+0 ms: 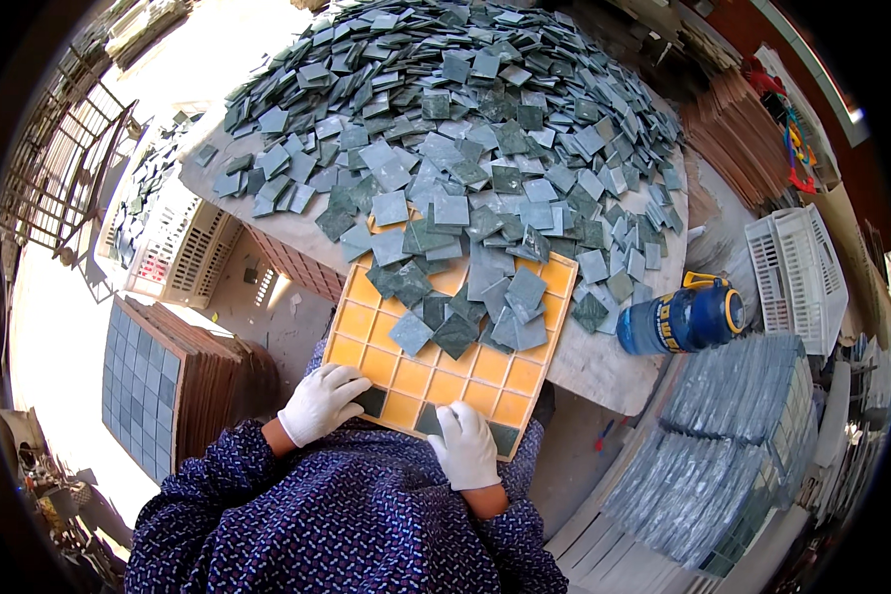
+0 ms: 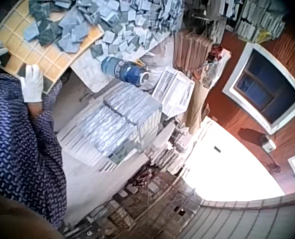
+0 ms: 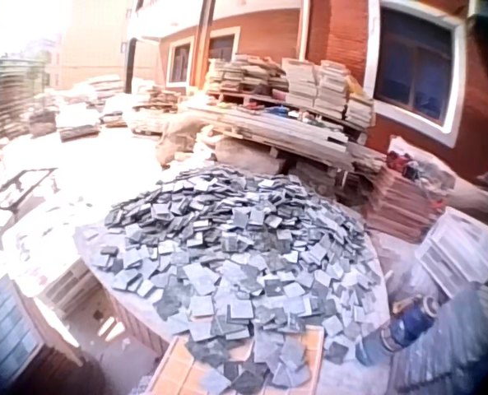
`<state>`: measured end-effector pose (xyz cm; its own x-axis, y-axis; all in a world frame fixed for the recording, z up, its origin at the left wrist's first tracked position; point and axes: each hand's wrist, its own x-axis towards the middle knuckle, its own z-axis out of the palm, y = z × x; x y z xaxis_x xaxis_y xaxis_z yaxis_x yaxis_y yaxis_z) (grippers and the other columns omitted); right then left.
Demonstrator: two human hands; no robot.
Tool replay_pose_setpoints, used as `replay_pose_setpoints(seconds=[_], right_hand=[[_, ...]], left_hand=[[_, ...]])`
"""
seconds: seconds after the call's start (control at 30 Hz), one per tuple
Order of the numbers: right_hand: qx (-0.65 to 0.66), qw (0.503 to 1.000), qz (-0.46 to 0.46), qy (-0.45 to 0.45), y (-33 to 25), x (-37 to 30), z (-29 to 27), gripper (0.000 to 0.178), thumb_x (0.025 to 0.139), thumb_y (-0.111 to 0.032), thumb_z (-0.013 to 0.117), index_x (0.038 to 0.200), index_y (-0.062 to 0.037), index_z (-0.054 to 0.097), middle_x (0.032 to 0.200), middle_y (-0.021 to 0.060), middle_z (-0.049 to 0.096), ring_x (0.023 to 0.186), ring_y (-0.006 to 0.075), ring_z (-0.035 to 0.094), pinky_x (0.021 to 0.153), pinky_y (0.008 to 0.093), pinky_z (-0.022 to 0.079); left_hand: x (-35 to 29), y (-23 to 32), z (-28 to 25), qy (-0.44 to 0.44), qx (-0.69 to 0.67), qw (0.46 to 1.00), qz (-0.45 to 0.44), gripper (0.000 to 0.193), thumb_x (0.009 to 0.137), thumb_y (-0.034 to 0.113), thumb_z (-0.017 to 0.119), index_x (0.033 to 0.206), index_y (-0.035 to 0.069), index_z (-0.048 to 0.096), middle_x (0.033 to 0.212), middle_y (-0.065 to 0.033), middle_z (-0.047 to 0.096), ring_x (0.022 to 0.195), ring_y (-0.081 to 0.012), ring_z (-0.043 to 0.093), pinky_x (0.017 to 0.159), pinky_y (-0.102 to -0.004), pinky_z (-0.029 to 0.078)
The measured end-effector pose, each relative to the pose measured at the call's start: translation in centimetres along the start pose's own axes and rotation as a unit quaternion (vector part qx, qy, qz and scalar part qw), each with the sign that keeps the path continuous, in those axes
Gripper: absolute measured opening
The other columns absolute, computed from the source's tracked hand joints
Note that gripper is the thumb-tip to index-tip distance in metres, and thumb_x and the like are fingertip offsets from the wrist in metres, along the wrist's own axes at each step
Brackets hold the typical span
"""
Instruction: The person places small green tiles into a square grid frame, pressing them into place. They flip the frame to reveal a completed tile sheet and continue arranging tiles from a large pile on the table.
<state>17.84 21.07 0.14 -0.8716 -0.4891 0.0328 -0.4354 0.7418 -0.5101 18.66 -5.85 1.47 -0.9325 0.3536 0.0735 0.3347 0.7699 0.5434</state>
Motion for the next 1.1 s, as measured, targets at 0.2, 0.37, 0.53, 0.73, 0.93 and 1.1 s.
replay_pose_setpoints(seconds=[0.2, 0.37, 0.53, 0.73, 0.93, 1.1], right_hand=[[0.013, 0.999, 0.014, -0.045, 0.0, 0.2, -0.1, 0.052, 0.072, -0.017, 0.075, 0.119, -0.0082, 0.055, 0.115, 0.0123, 0.052, 0.104, 0.0319, 0.056, 0.086, 0.0392, 0.048], [0.172, 0.981, 0.064, -0.062, -1.0, 1.6, 0.1, 0.052, 0.074, -0.018, 0.075, 0.120, -0.0061, 0.054, 0.117, 0.0148, 0.056, 0.100, 0.0331, 0.060, 0.084, 0.0391, 0.050], [0.144, 0.988, 0.043, 0.035, -0.9, 1.4, -0.2, 0.046, 0.073, -0.016, 0.077, 0.112, -0.0033, 0.057, 0.112, 0.0146, 0.060, 0.092, 0.0290, 0.063, 0.079, 0.0367, 0.053], [0.128, 0.984, 0.091, 0.088, -0.5, 0.6, -2.7, 0.038, 0.072, -0.010, 0.075, 0.105, -0.0026, 0.060, 0.110, 0.0152, 0.060, 0.084, 0.0263, 0.064, 0.072, 0.0351, 0.054], [0.092, 0.990, 0.082, 0.065, 0.4, 0.5, -3.7, 0.034, 0.073, -0.012, 0.075, 0.103, -0.0038, 0.062, 0.106, 0.0145, 0.062, 0.085, 0.0282, 0.064, 0.074, 0.0365, 0.053], [0.074, 0.990, 0.094, 0.078, 1.4, 1.3, -4.0, 0.028, 0.075, -0.015, 0.072, 0.099, -0.0042, 0.062, 0.100, 0.0128, 0.064, 0.078, 0.0286, 0.065, 0.071, 0.0375, 0.052]], left_hand=[[0.1, 0.1, 0.8, -0.033, 0.016, 0.999, -0.009, 0.048, 0.068, 0.020, 0.073, 0.112, 0.007, 0.058, 0.108, -0.0108, 0.056, 0.097, -0.0312, 0.054, 0.087, -0.0398, 0.045], [0.4, 0.1, 0.3, -0.045, 0.026, 0.999, -0.007, 0.047, 0.068, 0.021, 0.073, 0.110, 0.008, 0.057, 0.104, -0.0094, 0.056, 0.096, -0.0297, 0.054, 0.086, -0.0391, 0.045], [-0.5, 0.3, 1.2, -0.019, 0.034, 0.999, -0.013, 0.045, 0.066, 0.021, 0.074, 0.105, 0.008, 0.057, 0.100, -0.0082, 0.056, 0.096, -0.0280, 0.055, 0.084, -0.0385, 0.046], [0.8, 0.4, 1.1, -0.054, -0.053, 0.997, 0.006, 0.031, 0.075, 0.015, 0.069, 0.102, 0.008, 0.055, 0.097, -0.0110, 0.058, 0.096, -0.0300, 0.057, 0.082, -0.0384, 0.048], [-0.4, -7.5, -8.0, 0.149, -0.208, 0.946, -0.198, 0.026, 0.078, 0.001, 0.068, 0.101, 0.000, 0.057, 0.087, -0.0099, 0.060, 0.083, -0.0191, 0.061, 0.076, -0.0294, 0.049], [-5.5, -24.6, -26.0, 0.387, 0.213, 0.820, -0.365, 0.051, 0.087, 0.025, 0.063, 0.128, 0.000, 0.048, 0.116, -0.0233, 0.061, 0.106, -0.0334, 0.061, 0.090, -0.0394, 0.047]])
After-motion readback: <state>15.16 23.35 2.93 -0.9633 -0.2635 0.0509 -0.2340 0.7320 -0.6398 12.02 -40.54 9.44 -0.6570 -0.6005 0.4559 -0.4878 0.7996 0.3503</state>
